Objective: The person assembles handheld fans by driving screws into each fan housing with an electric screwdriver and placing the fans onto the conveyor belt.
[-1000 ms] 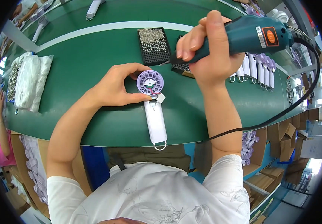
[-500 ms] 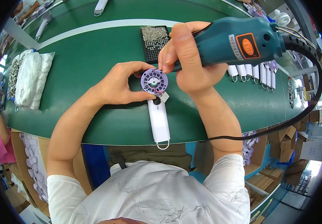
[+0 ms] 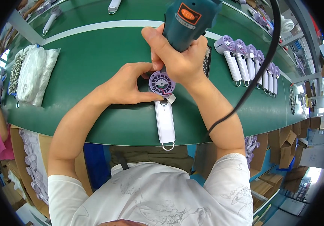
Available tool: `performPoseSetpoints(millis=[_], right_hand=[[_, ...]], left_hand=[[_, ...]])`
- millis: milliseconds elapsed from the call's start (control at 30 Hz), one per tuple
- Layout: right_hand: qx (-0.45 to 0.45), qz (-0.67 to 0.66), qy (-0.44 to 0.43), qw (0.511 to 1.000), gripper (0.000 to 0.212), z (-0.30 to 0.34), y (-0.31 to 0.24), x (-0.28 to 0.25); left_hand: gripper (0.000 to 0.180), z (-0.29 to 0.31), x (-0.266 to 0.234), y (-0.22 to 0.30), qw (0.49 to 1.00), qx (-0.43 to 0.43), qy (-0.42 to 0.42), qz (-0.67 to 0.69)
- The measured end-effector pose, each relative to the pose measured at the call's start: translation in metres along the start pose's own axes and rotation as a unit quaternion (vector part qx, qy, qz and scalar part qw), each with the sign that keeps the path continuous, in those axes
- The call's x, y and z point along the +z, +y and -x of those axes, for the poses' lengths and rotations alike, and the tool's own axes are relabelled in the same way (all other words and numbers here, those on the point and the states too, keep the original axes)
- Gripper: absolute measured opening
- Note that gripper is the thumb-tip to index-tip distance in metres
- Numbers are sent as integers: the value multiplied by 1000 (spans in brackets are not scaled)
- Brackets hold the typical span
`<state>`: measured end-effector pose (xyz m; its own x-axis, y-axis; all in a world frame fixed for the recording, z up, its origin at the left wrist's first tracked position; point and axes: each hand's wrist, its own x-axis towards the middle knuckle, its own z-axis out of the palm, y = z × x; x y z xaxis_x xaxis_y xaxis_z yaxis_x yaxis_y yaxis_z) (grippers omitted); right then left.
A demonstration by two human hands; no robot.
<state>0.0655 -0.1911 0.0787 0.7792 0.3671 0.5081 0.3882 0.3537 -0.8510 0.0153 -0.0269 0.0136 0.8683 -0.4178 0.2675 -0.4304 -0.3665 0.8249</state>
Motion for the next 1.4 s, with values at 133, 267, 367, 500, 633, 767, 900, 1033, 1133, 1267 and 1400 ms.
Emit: performPoseSetpoints(millis=[133,267,367,500,633,767,900,1033,1133,1267,1400], right_hand=[[-11,-1,-6,1000,11,1,1,-3],[-9,-31,-85,996,14,-7,0,-20],[-102,-100,-100,985,23,-28,-14,-43],[-144,39,68,986,16,-37,2,-67],[-113,12,146,983,14,-40,28,-77],[-84,5,152,985,19,-41,44,-78],[-84,10,137,987,20,-40,46,-78],[-85,15,139,987,20,-40,46,-79],[-79,15,142,987,20,-39,48,-79],[-84,14,140,987,19,-38,46,-77],[-82,23,136,987,18,-38,47,-75]], left_hand=[[62,0,-2,5,1000,-18,-7,14],[61,0,-1,1,1000,-4,-5,6],[62,0,0,2,1000,5,-11,-8],[65,1,1,2,999,14,-10,-41],[63,2,2,2,1000,4,-4,-31],[64,2,4,-2,999,22,9,-34],[64,0,3,-1,999,26,4,-34],[64,1,2,-2,999,27,4,-34],[65,1,3,-3,999,30,6,-33],[65,1,3,-2,999,30,6,-36],[64,2,3,-1,999,28,4,-38]])
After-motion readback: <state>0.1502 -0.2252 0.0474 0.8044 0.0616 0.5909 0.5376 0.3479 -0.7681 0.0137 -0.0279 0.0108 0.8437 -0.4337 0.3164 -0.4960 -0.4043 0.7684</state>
